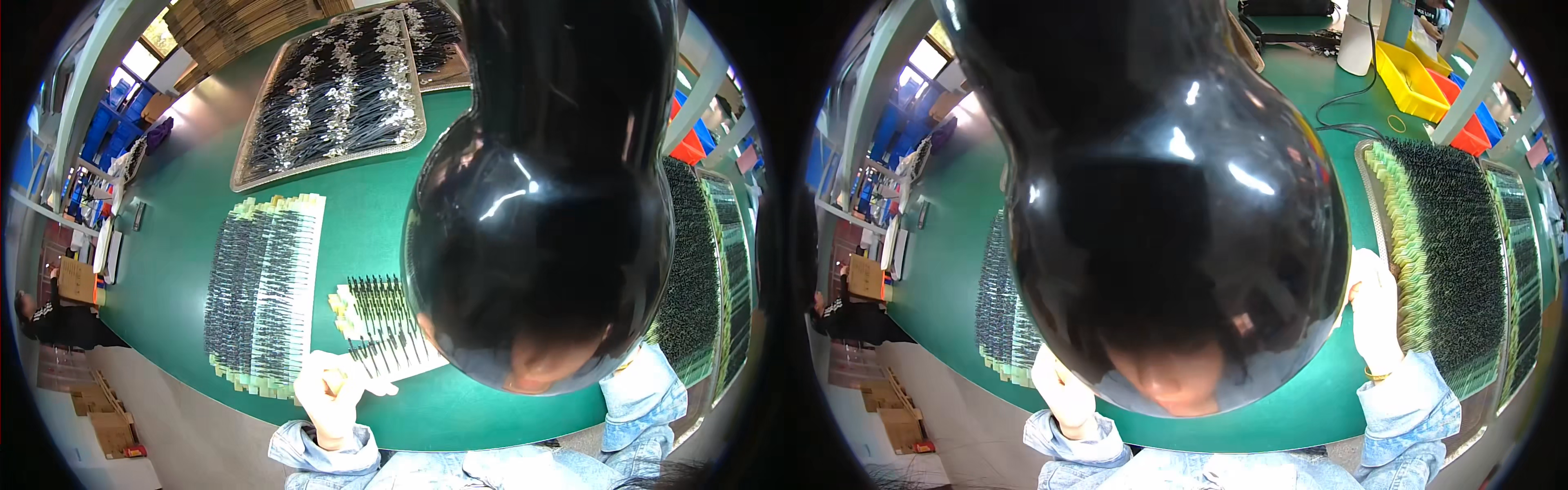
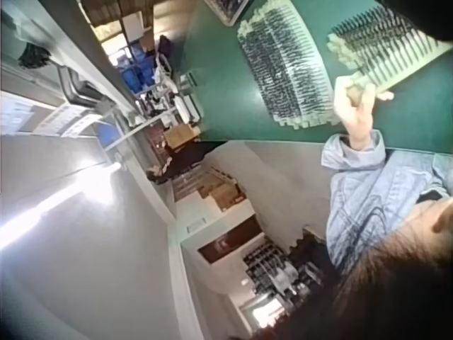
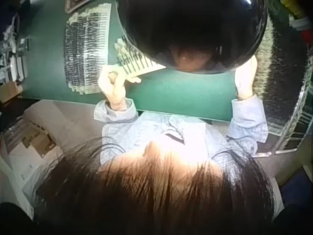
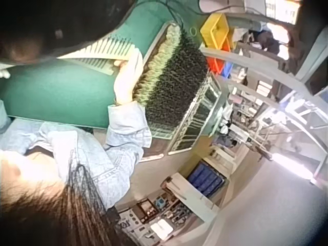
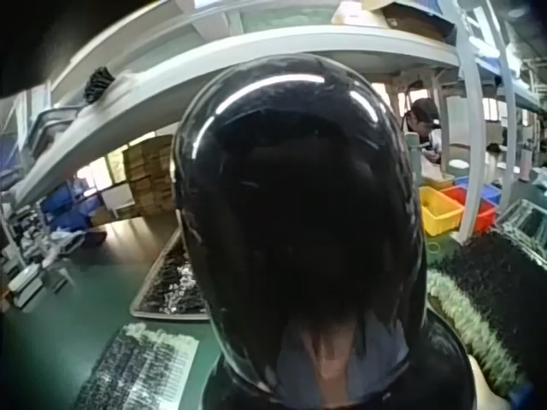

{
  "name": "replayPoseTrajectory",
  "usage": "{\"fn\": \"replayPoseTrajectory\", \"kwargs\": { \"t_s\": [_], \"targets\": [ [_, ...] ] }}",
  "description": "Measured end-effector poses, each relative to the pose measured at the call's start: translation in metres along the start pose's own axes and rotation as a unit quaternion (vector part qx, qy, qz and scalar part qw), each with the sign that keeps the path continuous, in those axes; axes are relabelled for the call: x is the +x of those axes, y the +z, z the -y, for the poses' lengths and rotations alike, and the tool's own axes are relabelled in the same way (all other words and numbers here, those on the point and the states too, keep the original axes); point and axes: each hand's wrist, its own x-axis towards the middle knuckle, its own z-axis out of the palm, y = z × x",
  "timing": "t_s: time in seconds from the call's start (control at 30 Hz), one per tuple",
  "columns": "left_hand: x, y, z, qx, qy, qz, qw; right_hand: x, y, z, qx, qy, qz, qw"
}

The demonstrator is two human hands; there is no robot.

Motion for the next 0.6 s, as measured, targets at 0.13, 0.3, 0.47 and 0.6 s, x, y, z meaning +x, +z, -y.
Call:
{"fn": "replayPoseTrajectory", "kwargs": {
  "t_s": [0.13,0.3,0.47,0.6],
  "targets": [
    [0.004,0.016,-0.01,-0.17,-0.042,-0.024,0.984,0.001,-0.019,-0.025,-0.152,-0.068,-0.128,0.978],
    [0.0,0.01,-0.003,-0.142,-0.032,-0.044,0.988,0.0,-0.001,-0.007,-0.067,-0.033,0.016,0.997],
    [0.001,0.012,-0.005,-0.206,-0.039,-0.026,0.978,-0.004,-0.012,-0.007,0.05,0.003,0.022,0.998],
    [0.0,0.012,-0.002,-0.24,-0.051,-0.014,0.969,-0.003,-0.008,-0.002,0.087,-0.002,0.027,0.996]
  ]
}}
